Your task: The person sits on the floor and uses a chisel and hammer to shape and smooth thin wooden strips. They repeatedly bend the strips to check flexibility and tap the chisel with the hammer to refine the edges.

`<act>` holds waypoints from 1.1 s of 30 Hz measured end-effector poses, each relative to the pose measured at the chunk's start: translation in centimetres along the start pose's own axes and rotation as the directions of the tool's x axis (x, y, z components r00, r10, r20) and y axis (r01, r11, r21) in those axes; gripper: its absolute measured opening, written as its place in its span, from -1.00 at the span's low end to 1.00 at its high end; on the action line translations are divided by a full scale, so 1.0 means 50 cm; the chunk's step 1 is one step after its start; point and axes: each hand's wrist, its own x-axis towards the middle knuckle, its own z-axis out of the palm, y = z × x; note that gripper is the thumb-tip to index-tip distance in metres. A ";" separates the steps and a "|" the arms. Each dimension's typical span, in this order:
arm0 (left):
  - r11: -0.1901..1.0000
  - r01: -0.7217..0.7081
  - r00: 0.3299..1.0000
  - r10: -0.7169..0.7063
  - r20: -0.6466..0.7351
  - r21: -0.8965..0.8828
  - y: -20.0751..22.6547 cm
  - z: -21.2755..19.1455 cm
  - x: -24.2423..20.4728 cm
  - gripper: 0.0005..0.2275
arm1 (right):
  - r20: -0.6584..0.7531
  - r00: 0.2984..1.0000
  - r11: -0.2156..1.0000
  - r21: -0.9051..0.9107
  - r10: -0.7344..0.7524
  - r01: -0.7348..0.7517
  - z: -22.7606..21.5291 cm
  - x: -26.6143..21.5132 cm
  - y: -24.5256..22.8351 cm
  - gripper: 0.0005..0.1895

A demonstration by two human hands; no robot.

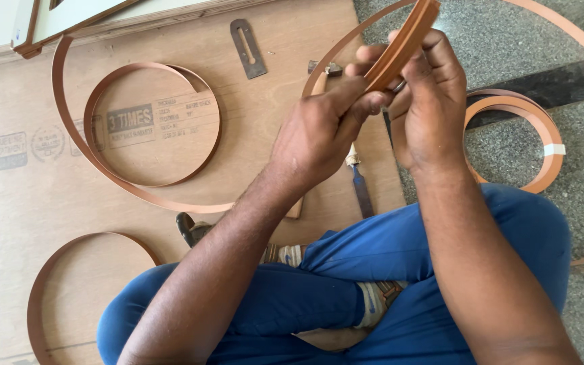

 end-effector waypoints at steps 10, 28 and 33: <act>0.892 0.341 0.940 -0.314 0.137 -0.296 0.011 0.002 0.005 -0.54 | -0.020 1.000 0.999 0.042 0.002 -0.002 0.043 -0.014 -0.020 -0.73; 0.758 0.263 0.865 -0.459 0.201 0.597 0.085 -0.075 0.013 -0.40 | -0.034 0.976 0.950 -0.240 -0.213 0.199 0.062 -0.034 -0.025 -0.76; 0.979 -0.201 0.944 0.203 -0.260 0.032 0.121 -0.115 -0.026 -0.81 | 0.056 0.967 0.886 -0.392 -0.247 0.249 0.083 -0.036 -0.024 -0.73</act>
